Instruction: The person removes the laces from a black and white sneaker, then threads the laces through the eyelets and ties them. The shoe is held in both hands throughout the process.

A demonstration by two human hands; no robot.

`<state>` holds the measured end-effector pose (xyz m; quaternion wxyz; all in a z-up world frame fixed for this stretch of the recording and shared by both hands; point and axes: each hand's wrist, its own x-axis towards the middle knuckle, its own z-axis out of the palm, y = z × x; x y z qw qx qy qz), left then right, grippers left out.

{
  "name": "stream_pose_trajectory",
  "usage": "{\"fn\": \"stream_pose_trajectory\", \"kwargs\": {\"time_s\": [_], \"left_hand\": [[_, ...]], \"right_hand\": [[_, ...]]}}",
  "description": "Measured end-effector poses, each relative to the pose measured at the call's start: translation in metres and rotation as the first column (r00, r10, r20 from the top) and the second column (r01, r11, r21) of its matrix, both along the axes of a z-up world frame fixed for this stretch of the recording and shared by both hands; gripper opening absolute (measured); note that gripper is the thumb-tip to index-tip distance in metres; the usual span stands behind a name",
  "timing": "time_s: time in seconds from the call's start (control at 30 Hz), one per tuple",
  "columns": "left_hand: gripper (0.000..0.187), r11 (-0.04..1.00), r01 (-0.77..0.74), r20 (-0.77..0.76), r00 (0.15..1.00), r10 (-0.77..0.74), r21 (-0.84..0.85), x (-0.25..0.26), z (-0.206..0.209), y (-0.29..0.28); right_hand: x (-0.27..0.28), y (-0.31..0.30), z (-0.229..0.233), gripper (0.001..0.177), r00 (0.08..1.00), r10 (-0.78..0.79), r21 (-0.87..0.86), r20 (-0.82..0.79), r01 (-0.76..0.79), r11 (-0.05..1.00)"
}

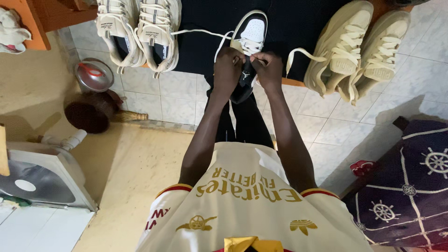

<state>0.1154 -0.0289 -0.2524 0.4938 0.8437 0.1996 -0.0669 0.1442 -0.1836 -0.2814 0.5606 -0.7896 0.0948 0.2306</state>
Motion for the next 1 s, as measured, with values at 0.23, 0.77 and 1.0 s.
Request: {"fn": "stream_pose_trajectory", "kwargs": {"time_s": [0.23,0.77,1.0], "left_hand": [[0.007,0.996,-0.068,0.046,0.996,0.070,-0.051,0.002,-0.011,0.011],[0.015,0.763,-0.361,0.293,0.768,0.570,-0.536,-0.031,0.067,0.117],[0.016,0.442,-0.424,0.038,0.687,0.726,-0.790,-0.038,0.082,0.132]], "right_hand": [[-0.003,-0.006,0.005,0.013,0.990,0.101,-0.074,0.100,-0.094,0.993],[-0.024,-0.034,0.024,0.027,0.934,0.171,-0.310,0.314,-0.070,0.948],[-0.041,-0.028,0.021,0.028,0.983,-0.025,-0.143,0.179,0.051,0.988]]}}
